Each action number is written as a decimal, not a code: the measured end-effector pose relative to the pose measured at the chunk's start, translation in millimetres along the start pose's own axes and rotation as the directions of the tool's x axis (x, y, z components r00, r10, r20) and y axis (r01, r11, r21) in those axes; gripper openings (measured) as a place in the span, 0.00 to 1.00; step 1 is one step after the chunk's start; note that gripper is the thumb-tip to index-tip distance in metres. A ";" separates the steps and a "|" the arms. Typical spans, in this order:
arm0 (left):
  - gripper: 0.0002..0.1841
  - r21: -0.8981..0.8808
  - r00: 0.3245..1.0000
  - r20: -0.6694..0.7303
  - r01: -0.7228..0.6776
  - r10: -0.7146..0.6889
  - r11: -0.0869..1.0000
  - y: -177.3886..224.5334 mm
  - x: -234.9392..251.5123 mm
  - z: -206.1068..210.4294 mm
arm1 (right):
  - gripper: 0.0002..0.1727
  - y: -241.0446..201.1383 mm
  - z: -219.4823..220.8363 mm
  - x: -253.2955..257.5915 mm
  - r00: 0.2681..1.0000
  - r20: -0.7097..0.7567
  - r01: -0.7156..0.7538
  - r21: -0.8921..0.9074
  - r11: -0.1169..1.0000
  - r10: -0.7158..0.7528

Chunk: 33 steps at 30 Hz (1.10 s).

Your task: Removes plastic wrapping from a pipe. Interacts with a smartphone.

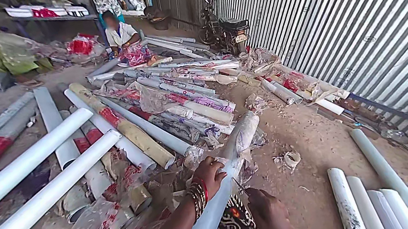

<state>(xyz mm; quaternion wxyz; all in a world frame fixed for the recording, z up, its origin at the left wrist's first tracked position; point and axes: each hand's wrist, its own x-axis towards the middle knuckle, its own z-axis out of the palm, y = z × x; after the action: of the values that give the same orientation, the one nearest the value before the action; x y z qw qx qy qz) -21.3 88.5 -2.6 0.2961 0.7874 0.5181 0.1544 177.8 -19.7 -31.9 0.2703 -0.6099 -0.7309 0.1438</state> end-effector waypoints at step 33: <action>0.18 0.182 0.973 0.093 0.194 -0.213 0.964 26.1 -4.6 -8.1 | 0.31 -56.6 7.9 71.3 0.903 0.250 -0.163 -0.551 0.818 0.348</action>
<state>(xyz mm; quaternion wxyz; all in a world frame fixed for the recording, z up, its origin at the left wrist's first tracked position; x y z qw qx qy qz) -8.8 79.3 20.3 0.2698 0.7599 0.5904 0.0337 119.4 38.3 7.9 -0.0558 -0.7196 -0.6875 0.0804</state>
